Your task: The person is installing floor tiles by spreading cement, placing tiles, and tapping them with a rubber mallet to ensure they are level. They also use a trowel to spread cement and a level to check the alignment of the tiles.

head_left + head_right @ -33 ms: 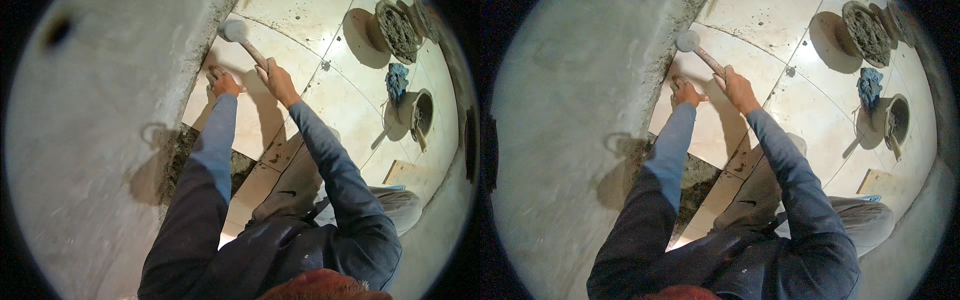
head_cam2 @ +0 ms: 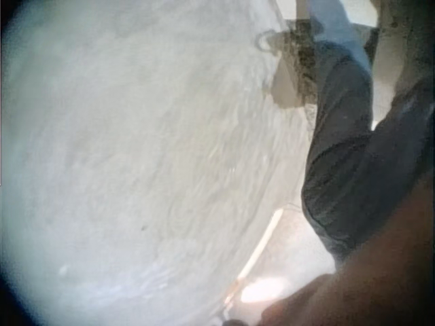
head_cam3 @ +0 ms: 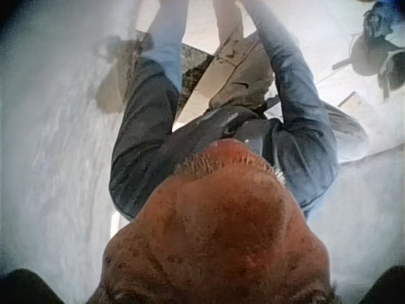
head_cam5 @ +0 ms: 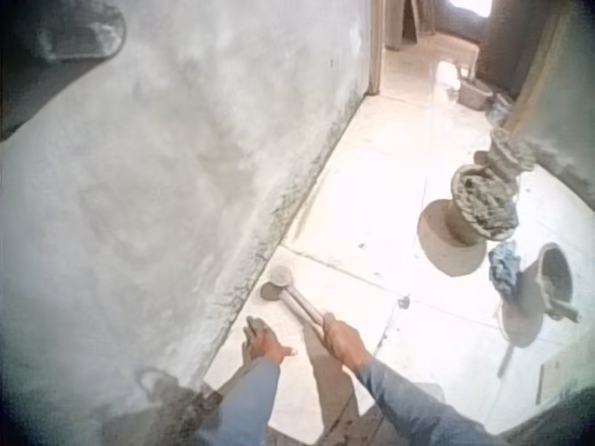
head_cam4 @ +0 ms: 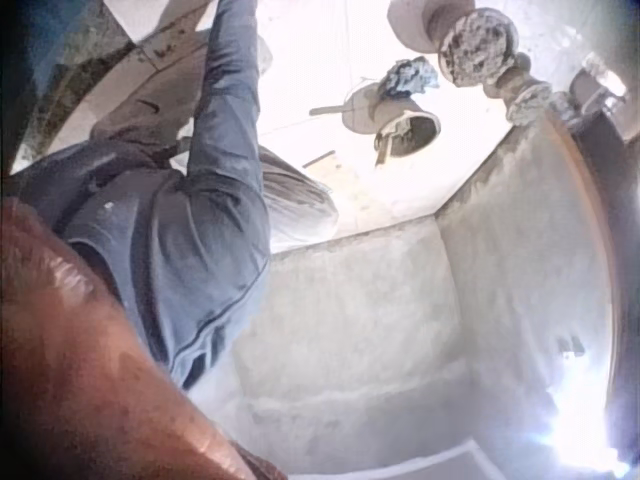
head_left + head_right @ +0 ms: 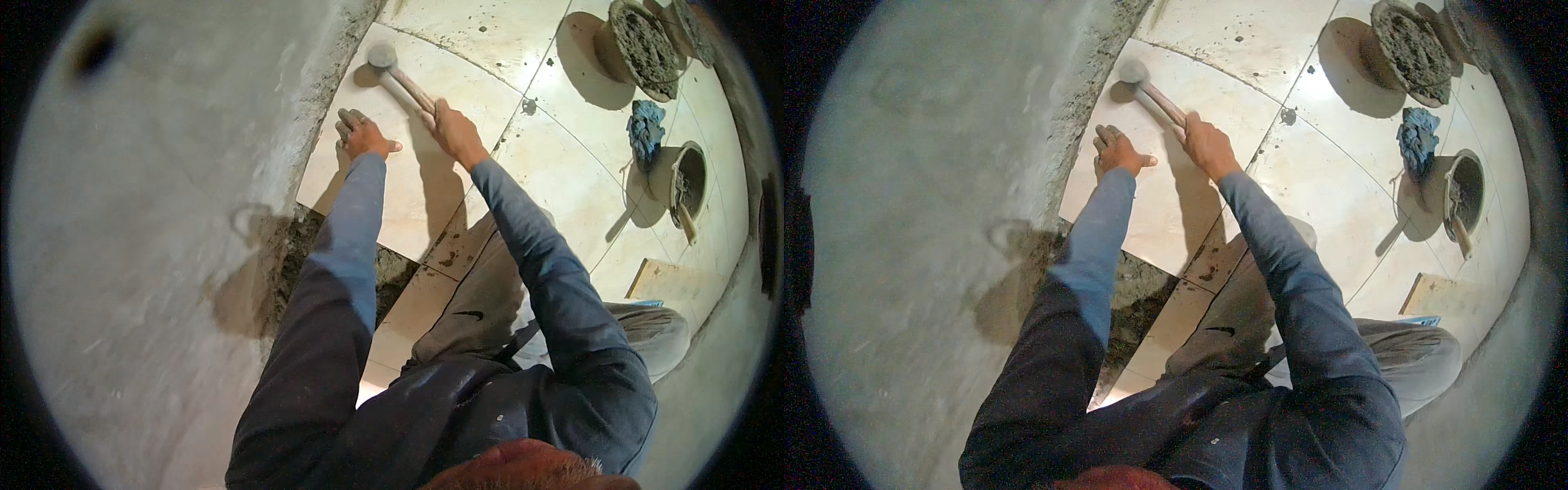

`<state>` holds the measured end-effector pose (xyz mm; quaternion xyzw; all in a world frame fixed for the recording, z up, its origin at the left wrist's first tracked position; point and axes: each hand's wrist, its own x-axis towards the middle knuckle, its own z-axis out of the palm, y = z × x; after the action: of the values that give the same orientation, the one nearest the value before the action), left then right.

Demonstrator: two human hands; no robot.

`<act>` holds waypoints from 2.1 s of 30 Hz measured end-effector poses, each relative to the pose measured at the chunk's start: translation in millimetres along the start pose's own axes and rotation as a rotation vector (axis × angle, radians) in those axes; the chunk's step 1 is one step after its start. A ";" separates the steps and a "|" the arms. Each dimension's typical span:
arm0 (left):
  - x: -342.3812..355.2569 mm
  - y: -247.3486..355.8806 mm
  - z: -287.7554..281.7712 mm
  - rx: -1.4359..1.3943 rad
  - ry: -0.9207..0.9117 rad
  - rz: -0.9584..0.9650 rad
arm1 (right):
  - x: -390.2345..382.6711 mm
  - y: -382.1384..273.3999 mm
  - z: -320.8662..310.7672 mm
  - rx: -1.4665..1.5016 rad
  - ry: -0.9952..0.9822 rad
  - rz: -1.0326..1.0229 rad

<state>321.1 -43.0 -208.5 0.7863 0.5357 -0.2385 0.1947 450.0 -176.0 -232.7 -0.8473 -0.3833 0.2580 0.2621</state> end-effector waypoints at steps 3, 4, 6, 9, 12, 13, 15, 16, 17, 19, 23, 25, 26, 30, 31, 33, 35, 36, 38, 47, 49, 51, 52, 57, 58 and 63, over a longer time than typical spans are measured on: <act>11.0 -10.8 2.3 0.054 0.042 -0.012 | 21.1 -54.4 -37.0 0.085 -0.039 -0.036; 16.0 -13.0 4.3 0.075 0.051 -0.004 | 14.3 -64.6 -48.9 0.076 0.026 -0.107; 37.0 -28.8 27.0 0.035 -0.022 -0.012 | -9.2 -59.8 -42.0 0.119 0.118 -0.166; 7.7 -3.5 4.3 0.131 0.066 0.052 | -12.3 -3.2 -19.4 0.125 0.136 -0.079; 1.6 -3.8 -3.0 0.133 0.037 0.015 | -5.6 -3.3 -35.2 0.058 0.016 0.071; 1.9 -7.1 -7.7 0.133 0.030 -0.008 | -2.6 -17.9 -52.0 0.074 0.045 0.052; -4.7 -15.6 -3.2 0.164 -0.021 -0.018 | -25.6 -30.9 -71.6 0.100 0.092 0.070; 2.3 -5.7 -8.4 0.166 -0.022 0.002 | -36.3 -3.2 -58.2 0.124 0.224 -0.001; 6.7 3.0 -12.0 0.126 0.001 0.016 | -40.1 29.8 -55.2 0.079 0.145 0.040; -1.4 5.7 -4.4 0.066 -0.002 0.038 | -52.8 85.7 -53.6 0.002 -0.045 0.160; 5.1 -12.9 17.2 0.127 0.149 0.056 | -34.9 85.3 -110.7 -0.211 0.117 -0.130; 2.2 -11.5 5.2 0.096 0.077 0.018 | -61.4 50.2 -144.3 -0.024 0.155 -0.197; 2.5 -16.0 2.4 0.145 0.041 0.039 | -73.6 38.9 -155.4 0.010 0.126 -0.158; -0.6 1.1 2.3 0.128 0.050 0.091 | -109.2 140.8 -114.2 -0.094 0.157 -0.150; 9.2 -5.7 14.4 0.094 0.087 0.120 | -110.4 170.3 -98.9 -0.157 0.139 -0.156; 28.2 -22.9 39.2 0.094 0.159 0.157 | -105.4 160.7 -94.9 -0.104 0.013 0.032; 44.2 -50.9 55.2 0.166 0.254 0.142 | -85.4 109.0 -111.5 -0.062 0.015 0.054; 43.8 -46.3 54.1 0.170 0.208 0.148 | -90.6 112.1 -110.1 -0.017 0.106 -0.038; 40.6 -42.5 51.0 0.187 0.248 0.251 | -103.9 109.7 -100.2 0.097 0.242 -0.201; 17.6 -93.8 117.2 -0.024 0.472 0.226 | -147.9 48.0 -114.2 0.147 0.029 -0.074; 12.3 -108.4 143.0 0.001 0.585 0.362 | -171.2 58.8 -95.3 0.301 0.151 -0.148; -57.0 -99.4 159.4 0.065 0.545 0.517 | -190.9 88.4 -73.6 0.244 0.103 -0.382; -79.2 -117.2 174.9 0.051 0.623 0.492 | -193.8 102.9 -55.1 0.114 0.134 -0.512; -122.9 -150.0 203.0 0.006 0.854 0.496 | -227.3 108.3 -8.5 -0.008 -0.161 -0.201; -128.9 -148.0 199.9 0.028 0.869 0.451 | -229.5 87.3 -11.7 0.025 -0.141 -0.237; -117.6 -149.9 208.9 0.002 0.819 0.380 | -272.6 57.7 -3.8 0.148 0.054 -0.361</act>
<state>109.4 -196.0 -316.7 0.9005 0.4145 0.1318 0.0060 325.9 -423.7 -202.6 -0.7497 -0.5019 0.2115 0.3760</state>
